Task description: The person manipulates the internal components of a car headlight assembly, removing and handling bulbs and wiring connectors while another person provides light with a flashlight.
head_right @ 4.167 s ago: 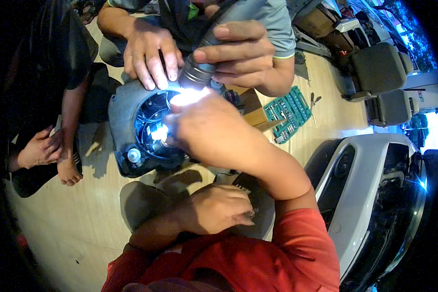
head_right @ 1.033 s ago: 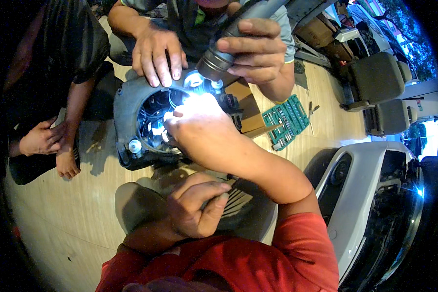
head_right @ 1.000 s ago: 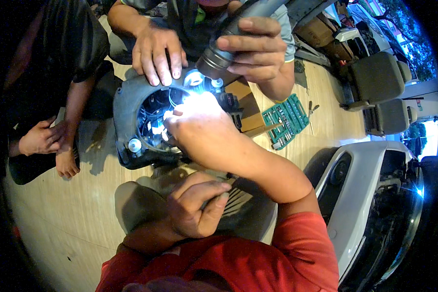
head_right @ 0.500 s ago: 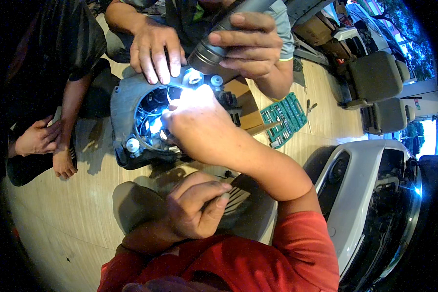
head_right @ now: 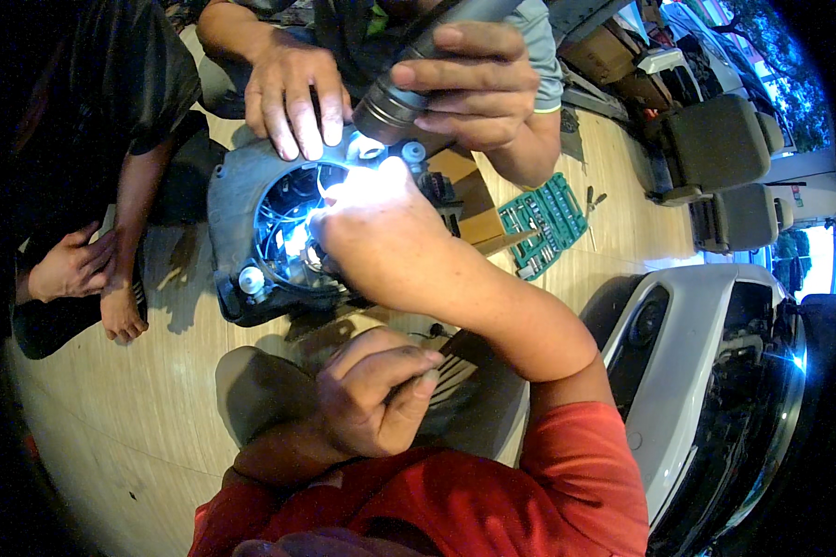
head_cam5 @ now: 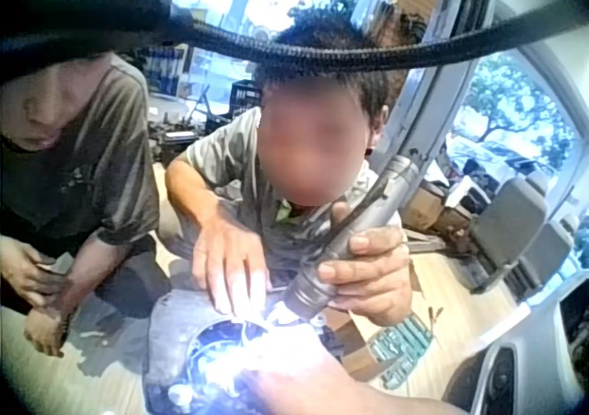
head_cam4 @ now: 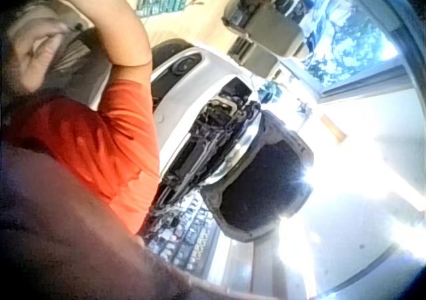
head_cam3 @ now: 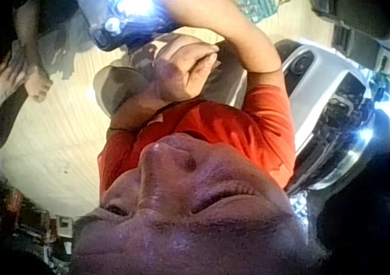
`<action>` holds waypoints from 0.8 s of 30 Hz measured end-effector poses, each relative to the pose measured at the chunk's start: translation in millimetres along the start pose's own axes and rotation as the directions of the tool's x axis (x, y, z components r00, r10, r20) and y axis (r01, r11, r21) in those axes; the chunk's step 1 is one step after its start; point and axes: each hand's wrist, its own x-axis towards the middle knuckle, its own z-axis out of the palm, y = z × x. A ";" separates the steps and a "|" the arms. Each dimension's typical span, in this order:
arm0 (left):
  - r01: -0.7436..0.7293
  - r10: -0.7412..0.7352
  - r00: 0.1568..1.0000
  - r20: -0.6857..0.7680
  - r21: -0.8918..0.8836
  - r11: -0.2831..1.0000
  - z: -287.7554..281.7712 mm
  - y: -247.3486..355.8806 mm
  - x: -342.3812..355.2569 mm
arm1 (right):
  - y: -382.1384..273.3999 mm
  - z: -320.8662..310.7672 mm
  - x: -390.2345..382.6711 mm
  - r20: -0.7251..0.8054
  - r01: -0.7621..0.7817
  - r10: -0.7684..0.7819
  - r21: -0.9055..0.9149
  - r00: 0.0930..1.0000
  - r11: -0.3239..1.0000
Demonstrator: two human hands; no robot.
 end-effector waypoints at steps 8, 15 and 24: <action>-0.009 0.008 1.000 0.030 0.019 1.000 -0.1 -1.0 1.4 | 2.9 -5.5 0.8 0.158 -0.010 0.018 -0.049 0.987 0.999; -0.085 0.085 0.996 -0.022 -0.004 0.996 0.0 -5.2 2.2 | 10.2 -34.6 -29.1 -0.241 -0.075 0.113 0.161 0.964 0.984; -0.062 0.056 0.995 0.086 0.073 0.995 -1.7 -6.4 5.0 | 22.9 -1.1 -65.7 -0.541 -0.049 0.391 0.540 0.745 0.840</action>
